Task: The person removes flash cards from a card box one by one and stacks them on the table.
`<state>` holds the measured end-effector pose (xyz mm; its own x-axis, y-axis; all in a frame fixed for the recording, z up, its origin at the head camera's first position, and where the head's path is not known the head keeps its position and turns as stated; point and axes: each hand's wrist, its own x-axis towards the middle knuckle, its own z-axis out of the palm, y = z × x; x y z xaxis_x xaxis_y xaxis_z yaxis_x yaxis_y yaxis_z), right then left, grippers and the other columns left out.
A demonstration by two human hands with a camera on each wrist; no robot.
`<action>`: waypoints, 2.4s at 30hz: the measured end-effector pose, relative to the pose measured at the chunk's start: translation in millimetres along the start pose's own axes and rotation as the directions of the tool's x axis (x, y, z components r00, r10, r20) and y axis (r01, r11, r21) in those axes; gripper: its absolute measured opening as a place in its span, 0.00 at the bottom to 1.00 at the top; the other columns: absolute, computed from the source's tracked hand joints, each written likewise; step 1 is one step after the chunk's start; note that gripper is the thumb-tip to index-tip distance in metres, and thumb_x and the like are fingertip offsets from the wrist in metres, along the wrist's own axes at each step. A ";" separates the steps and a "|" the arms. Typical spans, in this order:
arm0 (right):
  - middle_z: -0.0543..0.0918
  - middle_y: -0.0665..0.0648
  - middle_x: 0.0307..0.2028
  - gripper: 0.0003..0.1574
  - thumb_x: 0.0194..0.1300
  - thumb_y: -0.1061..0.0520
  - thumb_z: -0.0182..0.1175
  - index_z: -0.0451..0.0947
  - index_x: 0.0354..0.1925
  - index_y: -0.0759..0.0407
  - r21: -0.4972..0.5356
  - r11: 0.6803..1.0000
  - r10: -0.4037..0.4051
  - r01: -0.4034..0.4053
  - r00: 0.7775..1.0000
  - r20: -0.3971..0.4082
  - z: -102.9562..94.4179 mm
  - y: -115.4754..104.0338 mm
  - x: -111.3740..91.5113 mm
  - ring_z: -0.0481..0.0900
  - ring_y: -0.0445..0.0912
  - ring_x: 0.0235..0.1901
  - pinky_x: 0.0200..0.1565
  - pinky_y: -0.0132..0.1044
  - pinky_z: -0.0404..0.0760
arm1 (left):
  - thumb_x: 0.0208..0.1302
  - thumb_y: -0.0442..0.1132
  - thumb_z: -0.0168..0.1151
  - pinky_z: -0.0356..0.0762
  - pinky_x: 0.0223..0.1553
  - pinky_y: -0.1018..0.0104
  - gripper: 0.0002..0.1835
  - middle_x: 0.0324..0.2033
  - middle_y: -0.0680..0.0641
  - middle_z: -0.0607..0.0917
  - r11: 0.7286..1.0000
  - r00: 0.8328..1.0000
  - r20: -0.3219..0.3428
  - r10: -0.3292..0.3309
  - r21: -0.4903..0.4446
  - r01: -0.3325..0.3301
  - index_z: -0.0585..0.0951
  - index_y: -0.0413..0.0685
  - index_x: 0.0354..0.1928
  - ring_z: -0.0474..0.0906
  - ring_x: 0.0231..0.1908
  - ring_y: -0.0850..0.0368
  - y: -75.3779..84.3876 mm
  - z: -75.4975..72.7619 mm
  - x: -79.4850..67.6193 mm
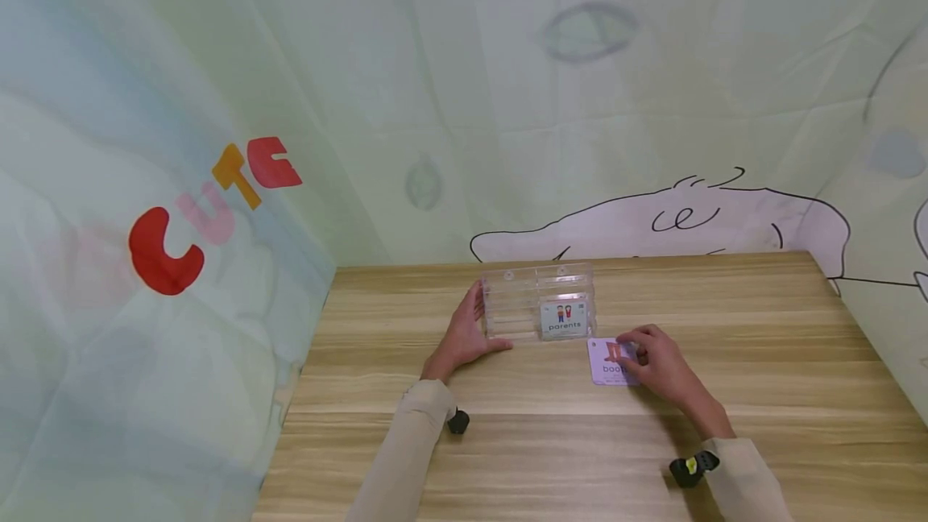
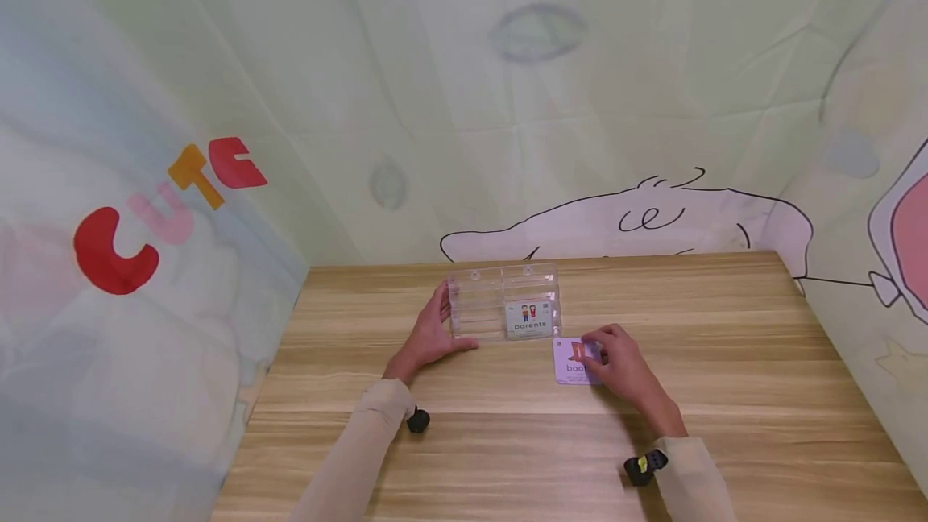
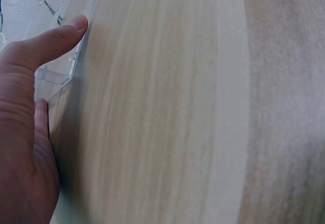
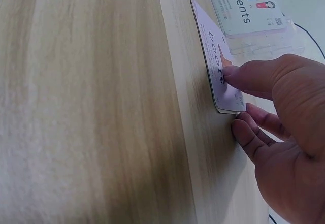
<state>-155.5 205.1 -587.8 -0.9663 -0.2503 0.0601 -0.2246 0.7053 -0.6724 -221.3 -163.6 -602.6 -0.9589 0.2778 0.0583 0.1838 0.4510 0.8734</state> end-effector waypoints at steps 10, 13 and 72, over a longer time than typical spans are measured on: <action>0.78 0.68 0.52 0.19 0.63 0.63 0.73 0.85 0.52 0.67 -0.011 1.000 0.006 -0.006 1.000 0.020 -1.0 0.2 0.9 0.77 0.55 0.42 0.42 0.48 0.83 | 0.42 0.43 0.90 0.63 0.74 0.63 0.73 0.77 0.40 0.62 1.000 1.000 0.001 -0.008 0.002 0.008 0.46 0.45 0.82 0.61 0.75 0.49 -0.1 -0.4 -0.2; 0.78 0.68 0.52 0.18 0.63 0.63 0.73 0.85 0.51 0.67 -0.014 1.000 0.004 -0.004 1.000 0.021 -1.4 0.0 1.0 0.77 0.55 0.42 0.42 0.47 0.83 | 0.42 0.43 0.90 0.63 0.74 0.63 0.73 0.77 0.41 0.62 1.000 1.000 0.000 -0.005 0.000 0.005 0.46 0.46 0.82 0.61 0.75 0.49 -0.4 -0.2 -0.5; 0.82 0.57 0.46 0.25 0.72 0.59 0.67 0.77 0.64 0.61 0.266 0.963 -0.031 0.042 0.998 -0.046 6.4 -36.2 43.1 0.82 0.50 0.42 0.46 0.39 0.87 | 0.46 0.47 0.88 0.61 0.75 0.61 0.72 0.79 0.41 0.57 0.998 0.999 0.009 -0.036 0.054 0.035 0.44 0.46 0.83 0.58 0.77 0.48 1.9 -0.3 -1.0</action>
<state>-188.1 164.5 -565.6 -0.9637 -0.2412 0.1143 -0.2230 0.4921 -0.8415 -220.1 -163.3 -600.8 -0.9629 0.2690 0.0226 0.1612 0.5056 0.8476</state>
